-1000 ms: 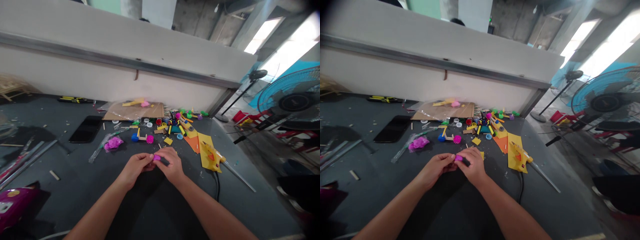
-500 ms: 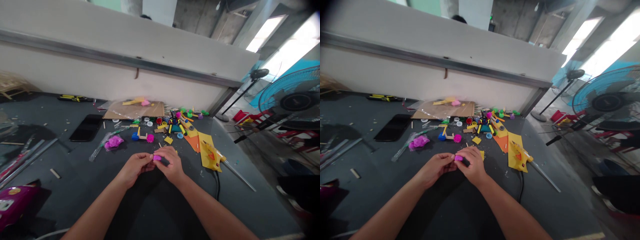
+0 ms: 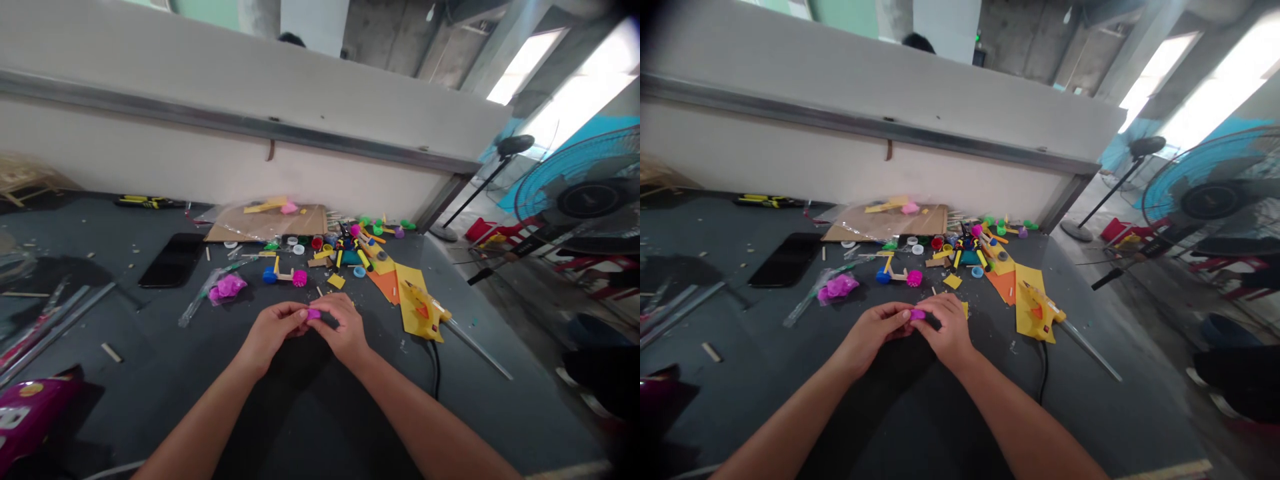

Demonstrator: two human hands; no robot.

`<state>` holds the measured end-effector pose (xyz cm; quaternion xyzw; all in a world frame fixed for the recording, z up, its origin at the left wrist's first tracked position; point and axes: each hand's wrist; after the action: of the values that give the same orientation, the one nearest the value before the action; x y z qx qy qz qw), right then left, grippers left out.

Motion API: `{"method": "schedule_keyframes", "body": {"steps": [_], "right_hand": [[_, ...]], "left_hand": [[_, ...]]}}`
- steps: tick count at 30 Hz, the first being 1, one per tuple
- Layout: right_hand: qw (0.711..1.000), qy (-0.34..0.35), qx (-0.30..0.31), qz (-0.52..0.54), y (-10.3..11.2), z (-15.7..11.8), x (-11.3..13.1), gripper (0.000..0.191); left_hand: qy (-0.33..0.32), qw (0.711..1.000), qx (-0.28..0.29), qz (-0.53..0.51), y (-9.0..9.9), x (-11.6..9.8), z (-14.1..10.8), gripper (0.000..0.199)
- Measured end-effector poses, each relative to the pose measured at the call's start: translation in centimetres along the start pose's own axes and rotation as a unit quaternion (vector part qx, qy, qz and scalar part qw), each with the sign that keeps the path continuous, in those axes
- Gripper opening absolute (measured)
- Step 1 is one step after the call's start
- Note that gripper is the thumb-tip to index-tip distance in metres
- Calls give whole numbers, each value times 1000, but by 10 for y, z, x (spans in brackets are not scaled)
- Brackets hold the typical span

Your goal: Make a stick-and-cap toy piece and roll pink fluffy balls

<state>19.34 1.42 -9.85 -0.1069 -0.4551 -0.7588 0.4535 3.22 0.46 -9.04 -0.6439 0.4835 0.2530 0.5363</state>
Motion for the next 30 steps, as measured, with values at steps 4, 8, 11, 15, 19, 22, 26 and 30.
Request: {"method": "schedule_keyframes", "body": {"steps": [4, 8, 11, 15, 19, 22, 26, 30], "right_hand": [[1000, -17, 2, 5, -5, -1, -4, 21], [998, -63, -1, 11, -9, -1, -10, 21], [995, -93, -3, 23, -10, 0, -14, 11], [990, -129, -1, 52, -11, 1, -16, 14], [987, -147, 19, 58, -13, 0, -18, 18], [988, -144, 24, 53, -15, -1, -20, 15], [988, -152, 5, 41, -17, -3, -22, 17], [987, -155, 0, 35, -19, -3, -20, 21]], "left_hand": [[-51, 998, -29, 38, 2, 3, 6, 27], [-91, 993, -42, 62, 7, 8, 15, 28], [-110, 991, -27, 71, 8, 10, 18, 30], [-145, 982, -5, 122, 9, 12, 20, 27], [-164, 976, -7, 144, 11, 16, 24, 21], [-168, 978, -4, 121, 11, 18, 25, 22], [-165, 982, 3, 89, 11, 18, 26, 29], [-180, 977, 9, 116, 14, 18, 27, 20]]}}
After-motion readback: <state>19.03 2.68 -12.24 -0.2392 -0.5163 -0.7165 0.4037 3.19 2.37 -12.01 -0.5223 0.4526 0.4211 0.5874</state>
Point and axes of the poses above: each hand's wrist, its own z-axis towards the middle knuckle, its own y-axis out of the back of the hand, x = y × z, and after that the axes turned 9 degrees about -z, right-handed
